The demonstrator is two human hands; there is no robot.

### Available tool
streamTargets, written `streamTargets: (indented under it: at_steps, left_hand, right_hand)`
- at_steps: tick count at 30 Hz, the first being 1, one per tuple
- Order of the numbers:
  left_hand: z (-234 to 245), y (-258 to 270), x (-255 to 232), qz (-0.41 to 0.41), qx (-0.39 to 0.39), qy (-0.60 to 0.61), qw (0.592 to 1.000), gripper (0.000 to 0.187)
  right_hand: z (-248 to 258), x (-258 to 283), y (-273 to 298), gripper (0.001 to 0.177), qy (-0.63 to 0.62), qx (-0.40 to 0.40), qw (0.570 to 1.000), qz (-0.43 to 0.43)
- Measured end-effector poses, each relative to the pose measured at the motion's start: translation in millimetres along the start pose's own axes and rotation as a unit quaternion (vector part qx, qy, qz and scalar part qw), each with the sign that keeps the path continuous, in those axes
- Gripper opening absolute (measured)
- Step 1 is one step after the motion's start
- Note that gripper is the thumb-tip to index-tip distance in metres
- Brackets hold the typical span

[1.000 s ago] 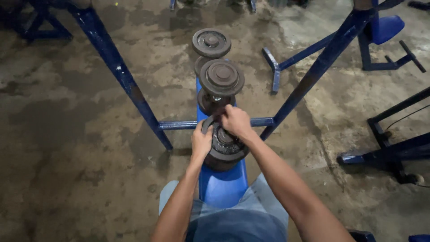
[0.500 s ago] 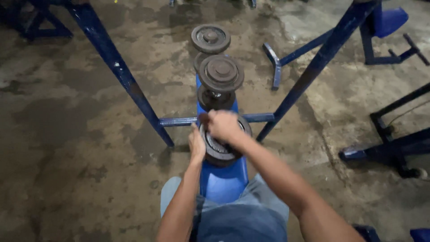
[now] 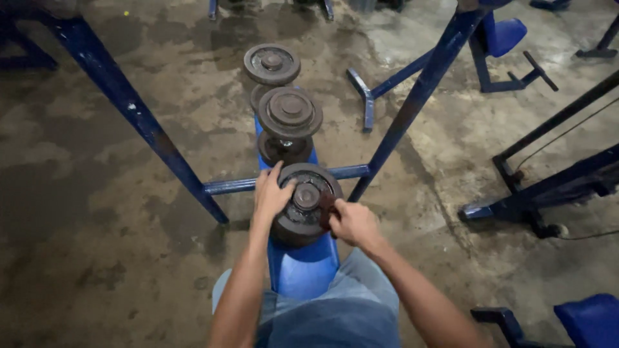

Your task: Wiping the ends of several dumbbells with a brown cloth while sitting on a gym bench.

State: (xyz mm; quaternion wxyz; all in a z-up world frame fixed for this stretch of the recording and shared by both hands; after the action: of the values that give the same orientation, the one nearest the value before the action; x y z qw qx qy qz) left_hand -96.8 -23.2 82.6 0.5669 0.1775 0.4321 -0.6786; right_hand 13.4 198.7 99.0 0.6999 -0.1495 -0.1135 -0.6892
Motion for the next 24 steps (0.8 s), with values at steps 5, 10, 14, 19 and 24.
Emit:
streamTargets:
  at_steps: [5,10,14,19,24]
  left_hand:
    - [-44.8,-11.9,32.6,0.099,0.17,0.198,0.96,0.052]
    - [-32.4,11.5,50.4,0.128,0.077,0.204,0.968,0.046]
    - [-24.8,11.9,67.0,0.207,0.112,0.108,0.966,0.058]
    - [-44.1,21.4,56.5,0.283,0.12,0.329,0.893,0.057]
    - [-51.8,36.6,52.8,0.316,0.07,0.417,0.849,0.044]
  right_hand:
    - [10.4,15.9,12.8,0.026,-0.053,-0.063,0.996,0.018]
    - [8.5,-12.5,-44.2,0.026,-0.019,-0.105,0.994,0.015]
    - [9.8,-2.8,-85.5,0.028,0.002,-0.097,0.994,0.045]
    - [-4.3,5.1,-115.4,0.029,0.017,-0.082,0.994,0.072]
    - [1.8,-12.8,-81.2,0.029,0.016,-0.025,0.999,0.04]
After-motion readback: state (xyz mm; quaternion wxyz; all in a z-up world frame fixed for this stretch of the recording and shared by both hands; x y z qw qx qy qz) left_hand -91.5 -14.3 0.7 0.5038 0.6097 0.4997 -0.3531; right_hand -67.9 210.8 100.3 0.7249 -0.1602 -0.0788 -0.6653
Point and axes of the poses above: each hand's wrist, its own y-axis away from the middle knuckle, its own z-axis out of the back of the hand, x = y × z, the point moved 7 cm from there along -y, towards the middle knuckle, and after that the axes turned 1 degree about y, right-handed, at the moved point
